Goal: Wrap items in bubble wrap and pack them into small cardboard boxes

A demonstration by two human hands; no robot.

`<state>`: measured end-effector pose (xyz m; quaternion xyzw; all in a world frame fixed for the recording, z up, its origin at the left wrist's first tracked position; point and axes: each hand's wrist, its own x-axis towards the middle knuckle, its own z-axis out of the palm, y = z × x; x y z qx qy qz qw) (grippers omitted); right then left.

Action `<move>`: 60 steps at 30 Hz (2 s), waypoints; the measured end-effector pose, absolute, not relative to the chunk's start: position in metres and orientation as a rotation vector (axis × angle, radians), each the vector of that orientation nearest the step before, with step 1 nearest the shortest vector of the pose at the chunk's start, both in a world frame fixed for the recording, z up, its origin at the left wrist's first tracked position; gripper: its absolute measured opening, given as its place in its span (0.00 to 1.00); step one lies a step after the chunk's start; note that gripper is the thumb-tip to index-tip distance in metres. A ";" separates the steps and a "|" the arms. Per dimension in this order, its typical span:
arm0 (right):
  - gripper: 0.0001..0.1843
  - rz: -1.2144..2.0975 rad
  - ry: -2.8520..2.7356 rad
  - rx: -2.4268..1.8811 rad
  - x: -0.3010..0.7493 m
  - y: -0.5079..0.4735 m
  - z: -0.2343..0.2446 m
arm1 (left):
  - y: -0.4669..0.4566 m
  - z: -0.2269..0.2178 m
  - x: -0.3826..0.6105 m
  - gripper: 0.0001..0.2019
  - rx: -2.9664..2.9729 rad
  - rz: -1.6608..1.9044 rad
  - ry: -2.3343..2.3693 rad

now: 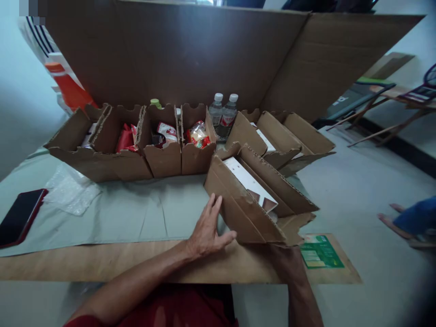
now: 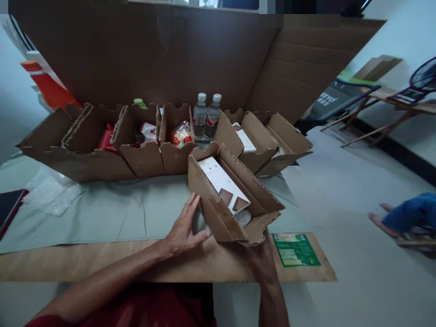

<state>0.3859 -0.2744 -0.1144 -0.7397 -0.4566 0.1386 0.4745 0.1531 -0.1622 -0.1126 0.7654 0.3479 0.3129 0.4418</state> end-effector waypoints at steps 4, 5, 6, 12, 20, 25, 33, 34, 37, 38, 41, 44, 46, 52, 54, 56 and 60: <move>0.36 0.441 -1.136 -1.869 0.391 -0.259 -0.119 | -0.162 -0.114 0.166 0.58 1.930 0.671 0.812; 0.36 0.424 -1.137 -1.887 0.391 -0.257 -0.120 | -0.159 -0.114 0.169 0.58 1.940 0.668 0.813; 0.35 0.410 -1.142 -1.900 0.391 -0.256 -0.120 | -0.156 -0.115 0.171 0.58 1.950 0.672 0.814; 0.27 0.373 -1.206 -1.948 0.386 -0.225 -0.100 | -0.132 -0.119 0.174 0.47 1.980 0.749 0.839; 0.21 0.321 -1.245 -1.853 0.396 -0.137 -0.093 | -0.072 -0.095 0.190 0.26 1.951 0.807 1.212; 0.26 0.401 -1.230 -1.752 0.394 -0.121 -0.108 | -0.053 -0.092 0.202 0.22 1.903 0.795 1.335; 0.20 0.421 -1.299 -1.677 0.362 -0.139 -0.080 | -0.047 -0.097 0.192 0.20 1.828 0.850 1.339; 0.20 0.409 -1.343 -1.644 0.352 -0.137 -0.070 | -0.052 -0.097 0.187 0.20 1.826 0.864 1.316; 0.25 0.365 -1.509 -1.548 0.316 -0.116 -0.036 | -0.076 -0.096 0.165 0.18 1.836 0.891 1.234; 0.28 0.345 -1.577 -1.548 0.304 -0.103 -0.025 | -0.087 -0.096 0.157 0.18 1.842 0.894 1.211; 0.34 0.270 -1.794 -1.710 0.271 -0.062 0.001 | -0.116 -0.096 0.128 0.16 1.861 0.907 1.124; 0.20 0.163 -1.900 -1.911 0.253 -0.045 0.013 | -0.137 -0.095 0.096 0.14 1.848 0.945 1.065; 0.10 0.079 -1.904 -1.867 0.252 -0.060 0.015 | -0.145 -0.093 0.076 0.12 1.823 0.968 1.082; 0.12 0.040 -1.778 -1.571 0.269 -0.143 0.013 | -0.156 -0.086 0.048 0.11 1.750 1.013 1.208; 0.14 0.084 -1.757 -1.603 0.267 -0.138 0.017 | -0.158 -0.084 0.052 0.10 1.752 1.034 1.183; 0.28 0.152 -1.772 -1.664 0.260 -0.111 0.020 | -0.163 -0.081 0.057 0.11 1.768 1.045 1.137; 0.24 0.234 -1.850 -1.804 0.244 -0.051 0.024 | -0.173 -0.077 0.059 0.10 1.789 1.014 1.091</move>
